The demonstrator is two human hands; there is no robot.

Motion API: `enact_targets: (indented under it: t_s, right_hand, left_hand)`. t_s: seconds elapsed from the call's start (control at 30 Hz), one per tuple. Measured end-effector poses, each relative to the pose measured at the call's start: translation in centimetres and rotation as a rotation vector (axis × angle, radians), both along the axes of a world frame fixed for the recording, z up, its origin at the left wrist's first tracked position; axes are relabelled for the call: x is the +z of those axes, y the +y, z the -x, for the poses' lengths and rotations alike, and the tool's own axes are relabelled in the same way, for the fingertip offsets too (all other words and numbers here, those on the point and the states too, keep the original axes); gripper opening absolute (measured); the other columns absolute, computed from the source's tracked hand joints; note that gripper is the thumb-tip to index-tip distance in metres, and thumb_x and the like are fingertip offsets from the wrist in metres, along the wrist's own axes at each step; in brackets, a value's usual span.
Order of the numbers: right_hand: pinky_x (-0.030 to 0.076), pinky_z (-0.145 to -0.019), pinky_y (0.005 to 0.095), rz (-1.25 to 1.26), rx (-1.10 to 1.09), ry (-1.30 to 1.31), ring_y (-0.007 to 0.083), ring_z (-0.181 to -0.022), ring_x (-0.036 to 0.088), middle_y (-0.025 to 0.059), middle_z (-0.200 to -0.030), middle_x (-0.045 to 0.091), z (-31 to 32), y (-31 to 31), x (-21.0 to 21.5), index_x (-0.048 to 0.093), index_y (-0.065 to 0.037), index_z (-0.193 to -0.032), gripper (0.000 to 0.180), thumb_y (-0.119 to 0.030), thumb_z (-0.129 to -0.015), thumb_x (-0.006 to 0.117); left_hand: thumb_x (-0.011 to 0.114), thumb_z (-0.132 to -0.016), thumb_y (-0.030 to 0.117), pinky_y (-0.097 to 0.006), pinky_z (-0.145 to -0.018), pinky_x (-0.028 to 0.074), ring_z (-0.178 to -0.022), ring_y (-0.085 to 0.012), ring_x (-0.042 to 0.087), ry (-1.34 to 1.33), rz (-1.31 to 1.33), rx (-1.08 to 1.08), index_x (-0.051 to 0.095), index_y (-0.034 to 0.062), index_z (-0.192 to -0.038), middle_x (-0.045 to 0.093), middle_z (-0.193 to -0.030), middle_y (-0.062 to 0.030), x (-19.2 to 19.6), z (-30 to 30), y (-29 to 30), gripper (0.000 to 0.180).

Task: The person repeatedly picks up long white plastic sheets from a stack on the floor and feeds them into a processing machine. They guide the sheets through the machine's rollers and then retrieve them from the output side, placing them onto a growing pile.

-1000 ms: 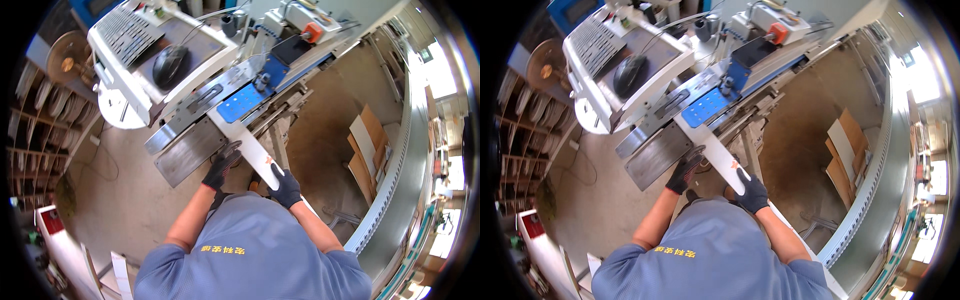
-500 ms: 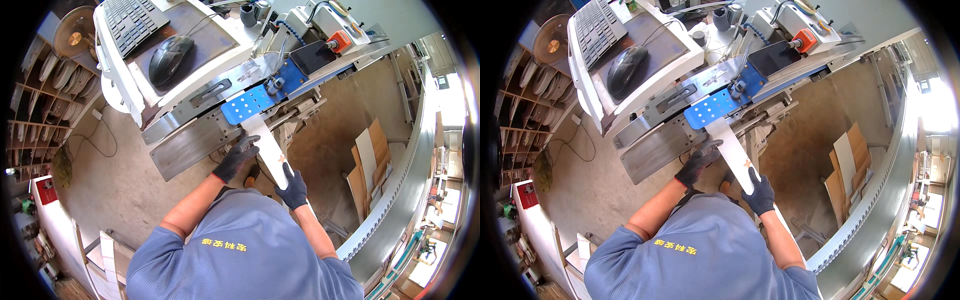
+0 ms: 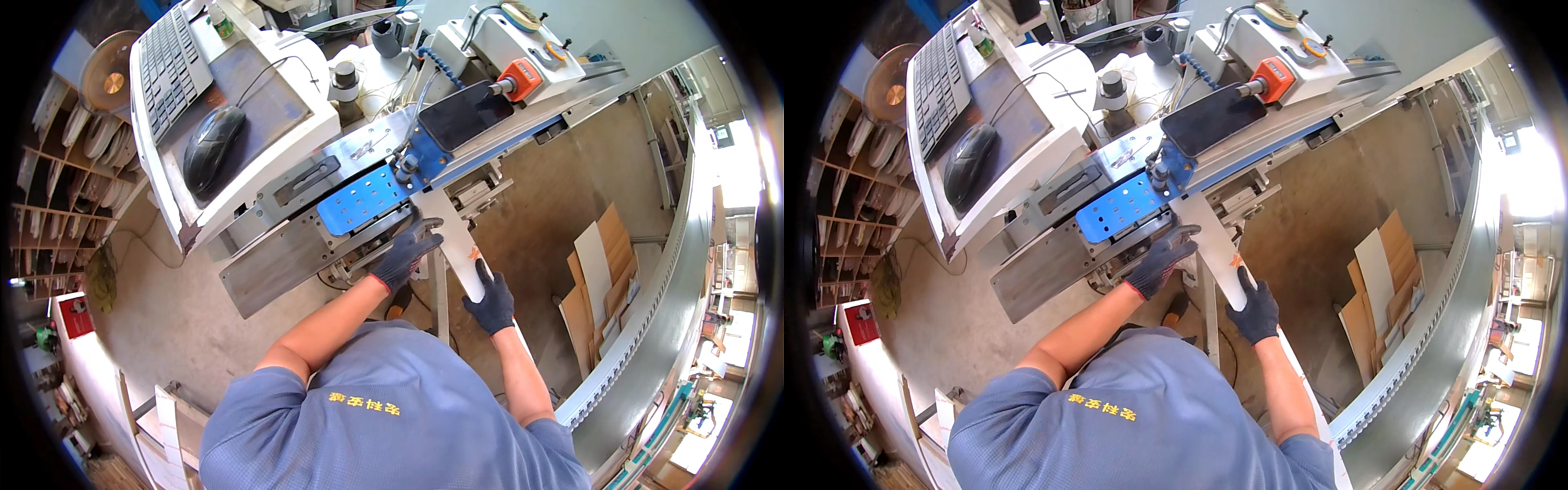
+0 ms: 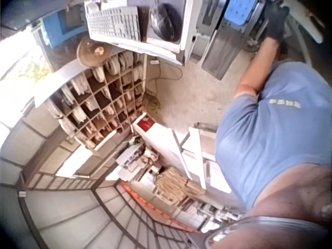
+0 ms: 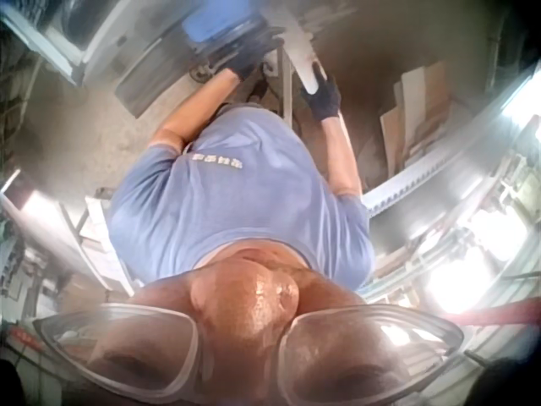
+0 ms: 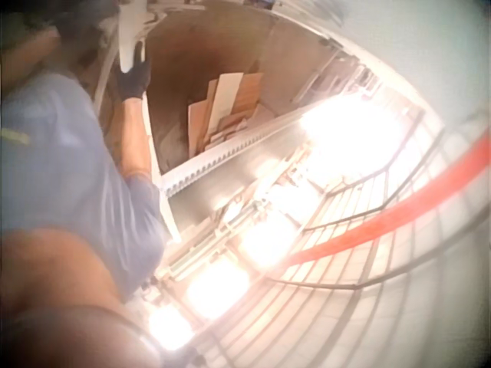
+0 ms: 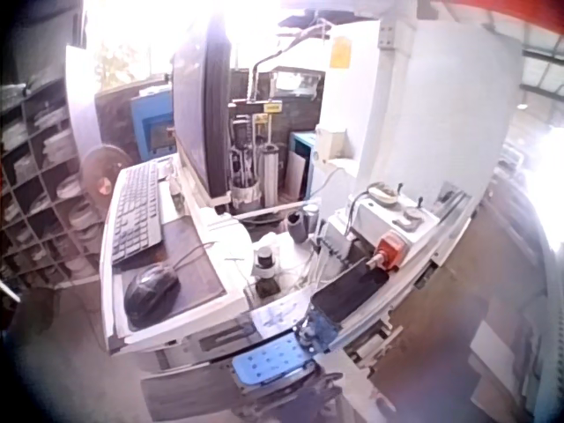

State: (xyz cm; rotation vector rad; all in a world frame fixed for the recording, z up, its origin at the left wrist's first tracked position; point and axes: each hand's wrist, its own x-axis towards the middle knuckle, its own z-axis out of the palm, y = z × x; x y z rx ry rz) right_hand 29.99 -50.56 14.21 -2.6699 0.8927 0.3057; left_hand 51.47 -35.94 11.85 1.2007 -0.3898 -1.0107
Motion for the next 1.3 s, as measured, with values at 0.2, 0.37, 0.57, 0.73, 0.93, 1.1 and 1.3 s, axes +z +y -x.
enact_targets:
  t_s: [0.2,0.37,0.57,0.73,0.93,1.1,1.3]
  right_hand:
    - [0.051,-0.088,0.0452,-0.055,0.013,-0.04,0.0374,-0.103,0.061,0.0209,-0.114,0.057,-0.1,-5.0,1.5,0.038,-0.028,-0.15,0.091,-0.035,-0.068,0.077]
    - [0.025,-0.114,0.0495,0.269,0.001,-0.033,0.0418,-0.138,0.032,0.0253,-0.148,0.034,0.3,-8.1,-0.9,0.031,-0.023,-0.153,0.094,-0.039,-0.071,0.074]
    - [0.014,-0.12,0.0517,0.253,-0.074,-0.053,0.0429,-0.147,0.016,0.0269,-0.157,0.02,3.6,1.9,-6.2,0.022,-0.007,-0.154,0.094,-0.04,-0.079,0.068]
    - [0.04,-0.106,0.0421,-0.389,-0.295,0.263,0.0366,-0.125,0.053,0.0211,-0.138,0.054,16.8,14.0,-16.5,0.049,-0.01,-0.141,0.074,-0.061,-0.087,0.054]
    - [0.051,-0.085,0.0389,-0.701,-0.804,0.698,0.0253,-0.1,0.065,0.0128,-0.118,0.067,39.4,27.4,-24.4,0.067,-0.007,-0.122,0.061,-0.054,-0.083,0.062]
    - [0.049,-0.091,0.0411,-0.791,-0.658,0.737,0.0309,-0.108,0.062,0.0146,-0.121,0.066,40.9,29.3,-26.1,0.067,-0.013,-0.12,0.047,-0.046,-0.088,0.056]
    - [0.046,-0.096,0.046,-0.461,-0.087,0.53,0.0364,-0.11,0.062,0.0166,-0.125,0.063,29.9,23.8,-30.2,0.068,-0.018,-0.119,0.038,-0.039,-0.094,0.048]
  left_hand:
    - [0.065,-0.092,0.024,-0.027,-0.095,0.042,-0.109,-0.0126,0.052,0.067,0.096,0.039,0.055,0.0037,-0.132,0.058,-0.119,-0.0022,-3.6,0.7,-6.4,0.046]
    - [0.063,-0.094,0.024,-0.028,-0.096,0.043,-0.108,-0.0126,0.055,0.198,0.198,-0.065,0.057,0.0067,-0.131,0.059,-0.119,-0.0018,-3.6,-2.0,-9.5,0.041]
    - [0.048,-0.097,0.022,-0.035,-0.084,0.049,-0.1,-0.0262,0.063,-0.933,0.114,-0.375,0.065,0.0021,-0.109,0.066,-0.107,-0.0158,-9.4,-1.5,1.1,0.029]
    - [0.05,-0.096,0.022,-0.043,-0.083,0.051,-0.102,-0.0338,0.063,-0.244,-0.328,-0.49,0.066,0.0095,-0.107,0.066,-0.109,-0.0196,-27.4,3.0,22.9,0.023]
    - [0.051,-0.094,0.021,-0.042,-0.081,0.051,-0.098,-0.0303,0.064,-0.409,-0.849,-0.663,0.066,0.0123,-0.103,0.066,-0.106,-0.0145,-27.6,4.6,41.2,0.019]
    - [0.052,-0.092,0.019,-0.041,-0.08,0.052,-0.094,-0.0273,0.064,-0.359,-1.068,-0.627,0.065,0.0147,-0.1,0.066,-0.103,-0.0102,-26.3,2.8,50.2,0.016]
    - [0.053,-0.09,0.017,-0.04,-0.078,0.052,-0.09,-0.0238,0.064,0.018,-0.811,-0.371,0.064,0.0176,-0.097,0.067,-0.099,-0.0051,-28.6,0.9,48.7,0.013]
